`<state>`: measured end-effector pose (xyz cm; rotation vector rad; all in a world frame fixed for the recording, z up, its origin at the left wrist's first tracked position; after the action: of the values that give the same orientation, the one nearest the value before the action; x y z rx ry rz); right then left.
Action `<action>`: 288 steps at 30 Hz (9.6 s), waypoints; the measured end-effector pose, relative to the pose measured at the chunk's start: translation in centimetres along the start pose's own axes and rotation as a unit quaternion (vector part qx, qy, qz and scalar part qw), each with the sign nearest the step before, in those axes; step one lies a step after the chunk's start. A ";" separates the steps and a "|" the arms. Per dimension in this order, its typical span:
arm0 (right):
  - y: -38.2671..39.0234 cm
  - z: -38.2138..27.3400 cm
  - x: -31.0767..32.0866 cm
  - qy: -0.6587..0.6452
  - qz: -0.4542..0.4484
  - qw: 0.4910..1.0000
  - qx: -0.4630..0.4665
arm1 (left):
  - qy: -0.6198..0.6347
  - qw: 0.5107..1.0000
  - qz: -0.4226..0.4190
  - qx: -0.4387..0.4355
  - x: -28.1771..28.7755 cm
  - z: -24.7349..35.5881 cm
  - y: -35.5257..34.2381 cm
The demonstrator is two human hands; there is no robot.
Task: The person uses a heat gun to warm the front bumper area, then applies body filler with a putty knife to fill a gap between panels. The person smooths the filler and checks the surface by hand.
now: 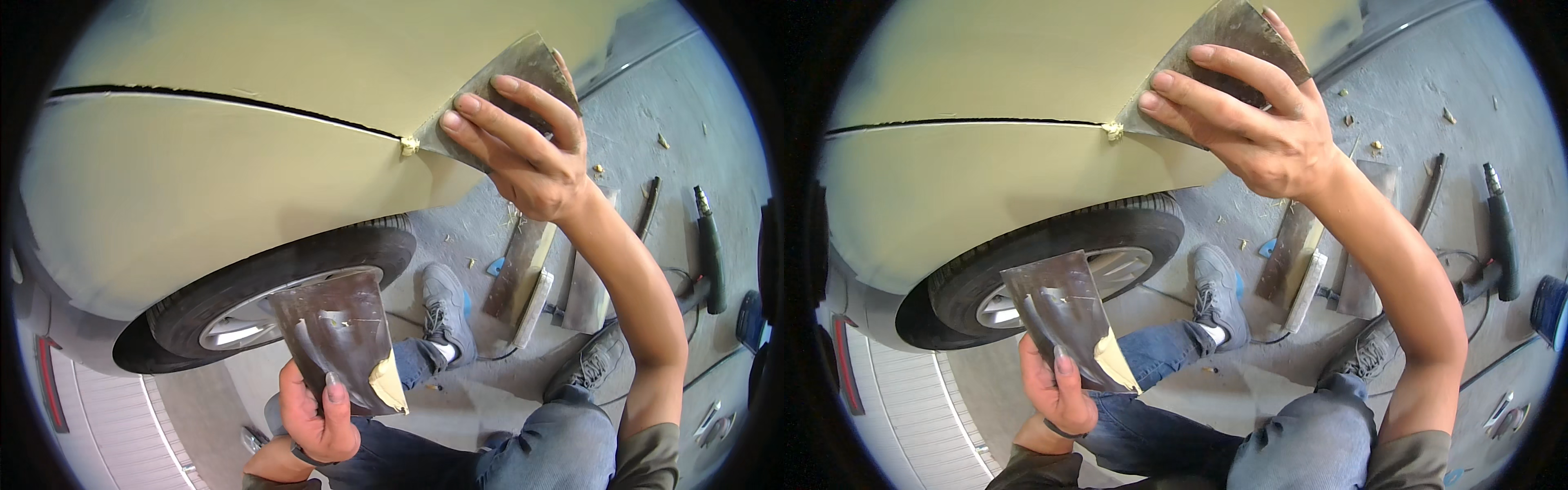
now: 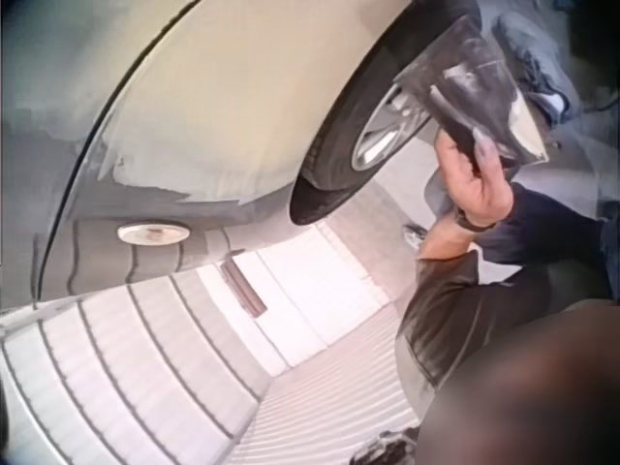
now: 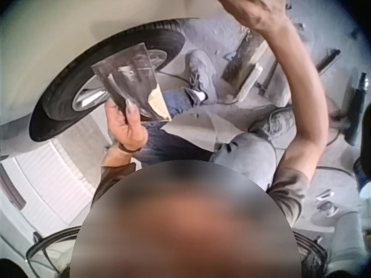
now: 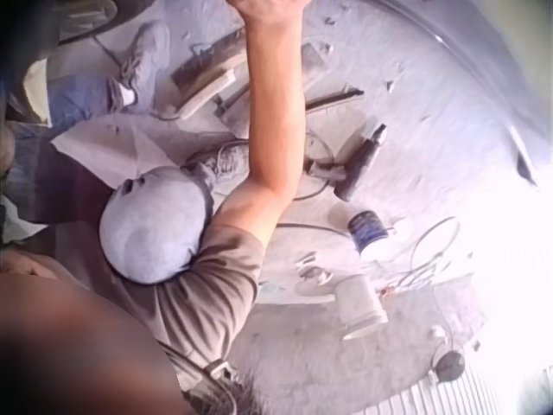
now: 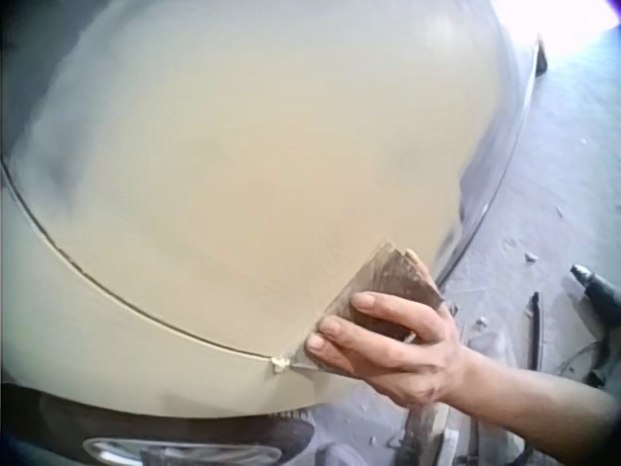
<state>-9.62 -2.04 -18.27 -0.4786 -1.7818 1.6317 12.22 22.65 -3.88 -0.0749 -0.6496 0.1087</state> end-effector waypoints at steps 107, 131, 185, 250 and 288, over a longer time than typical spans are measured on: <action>-9.4 0.0 2.6 0.050 0.076 0.991 0.096 | 0.392 0.868 -0.060 0.299 -1.0 0.7 -1.6; -0.3 1.6 0.4 0.017 0.037 0.995 0.087 | 0.296 0.904 -0.137 0.275 0.1 -0.8 -2.1; 1.8 -8.4 9.8 -0.257 -0.186 0.945 -0.077 | 0.387 0.880 -0.075 0.266 -1.7 0.1 -1.5; -11.8 0.0 1.1 -0.039 0.179 0.983 0.007 | 0.429 0.851 -0.120 0.277 -1.4 0.4 -0.9; 4.6 1.5 -0.1 0.023 -0.047 0.998 -0.026 | 0.308 0.902 -0.148 0.263 -0.3 -1.6 -1.5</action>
<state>-11.36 -2.45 -22.79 -0.4453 -1.7894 1.5023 13.09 21.04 -5.14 0.4979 0.0252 -0.0395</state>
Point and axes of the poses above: each hand's wrist, its own y-axis away from the middle knuckle, its own x-axis out of the back of the hand, z = x × y, the point moved 1 cm from there along -y, towards the middle knuckle, and after that the axes turned 1 degree about -x, right-handed, at the moved point
